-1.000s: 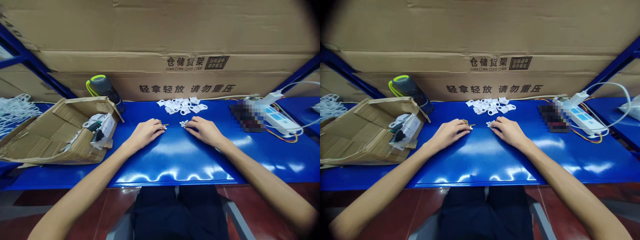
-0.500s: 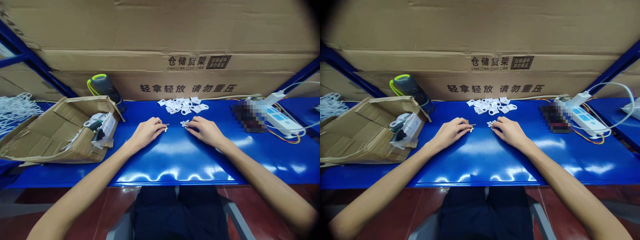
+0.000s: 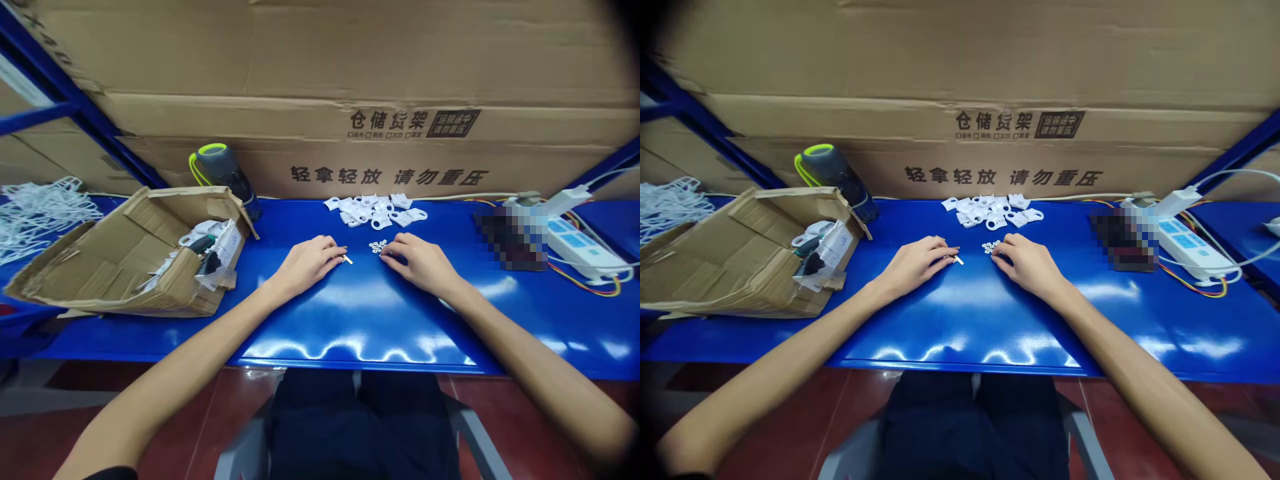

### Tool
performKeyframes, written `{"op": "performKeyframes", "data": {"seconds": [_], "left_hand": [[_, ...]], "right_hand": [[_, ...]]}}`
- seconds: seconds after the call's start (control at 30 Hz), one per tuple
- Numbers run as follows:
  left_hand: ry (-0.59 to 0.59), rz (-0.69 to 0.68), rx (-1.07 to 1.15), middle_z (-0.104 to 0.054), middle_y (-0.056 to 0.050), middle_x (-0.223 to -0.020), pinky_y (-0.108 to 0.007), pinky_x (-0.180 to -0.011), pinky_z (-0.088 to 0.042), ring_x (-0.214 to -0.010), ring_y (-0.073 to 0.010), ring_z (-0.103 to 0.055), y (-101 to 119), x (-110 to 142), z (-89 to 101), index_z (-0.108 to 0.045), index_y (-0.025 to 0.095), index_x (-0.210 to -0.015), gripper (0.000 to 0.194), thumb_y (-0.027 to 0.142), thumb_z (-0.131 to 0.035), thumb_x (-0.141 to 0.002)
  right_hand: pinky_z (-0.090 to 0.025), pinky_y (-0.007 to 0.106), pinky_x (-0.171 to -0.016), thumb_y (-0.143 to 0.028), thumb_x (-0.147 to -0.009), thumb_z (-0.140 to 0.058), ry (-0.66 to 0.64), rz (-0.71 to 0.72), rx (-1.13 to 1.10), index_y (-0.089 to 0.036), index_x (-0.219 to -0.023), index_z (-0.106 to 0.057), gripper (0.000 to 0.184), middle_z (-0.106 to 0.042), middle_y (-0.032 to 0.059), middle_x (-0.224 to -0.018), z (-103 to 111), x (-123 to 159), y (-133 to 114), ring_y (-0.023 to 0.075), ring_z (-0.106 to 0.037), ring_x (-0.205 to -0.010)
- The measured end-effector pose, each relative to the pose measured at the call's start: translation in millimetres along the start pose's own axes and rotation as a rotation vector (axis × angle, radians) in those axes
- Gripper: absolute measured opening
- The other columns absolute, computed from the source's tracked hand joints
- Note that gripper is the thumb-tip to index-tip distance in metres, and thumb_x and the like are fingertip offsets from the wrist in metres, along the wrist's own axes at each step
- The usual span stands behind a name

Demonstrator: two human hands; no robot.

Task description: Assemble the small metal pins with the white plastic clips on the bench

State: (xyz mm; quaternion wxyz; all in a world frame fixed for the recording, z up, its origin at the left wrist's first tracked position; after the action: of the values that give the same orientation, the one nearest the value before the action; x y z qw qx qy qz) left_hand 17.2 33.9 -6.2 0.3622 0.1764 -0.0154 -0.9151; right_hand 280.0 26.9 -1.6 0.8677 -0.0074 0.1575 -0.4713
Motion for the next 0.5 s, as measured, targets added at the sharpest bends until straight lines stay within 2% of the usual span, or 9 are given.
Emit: {"op": "performKeyframes", "data": {"seconds": [0.27, 0.5], "left_hand": [[0.032, 0.012, 0.044, -0.074, -0.007, -0.116, -0.034, -0.091, -0.053, -0.105, -0.0220, -0.068, 1, -2, 2.3, -0.079, 0.022, -0.113, 0.032, 0.040, -0.053, -0.115], [0.074, -0.014, 0.108, -0.075, -0.008, -0.117, -0.035, -0.096, -0.054, -0.109, -0.0214, -0.070, 7, -2, 2.9, -0.073, 0.020, -0.112, 0.029, 0.036, -0.049, -0.117]], "right_hand": [[-0.052, 0.034, -0.073, -0.034, -0.110, -0.057, 0.015, -0.008, 0.008, -0.024, -0.109, -0.079, 0.025, -0.073, 0.0087, -0.106, 0, 0, -2, 0.0256, -0.069, -0.101], [-0.056, 0.039, -0.084, -0.039, -0.112, -0.053, 0.070, 0.082, -0.062, -0.026, -0.120, -0.079, 0.030, -0.072, 0.0111, -0.109, 1, 0, -19, 0.0272, -0.069, -0.102]]}}
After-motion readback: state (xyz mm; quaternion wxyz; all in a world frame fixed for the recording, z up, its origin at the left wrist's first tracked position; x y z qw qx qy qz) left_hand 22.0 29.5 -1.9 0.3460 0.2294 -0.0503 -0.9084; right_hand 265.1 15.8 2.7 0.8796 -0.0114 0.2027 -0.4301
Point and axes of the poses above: each hand's wrist, its own x-axis away from the middle knuckle, its own z-axis out of the back of the hand, y = z × x, the point moved 4 cm from there along -x, towards the middle knuckle
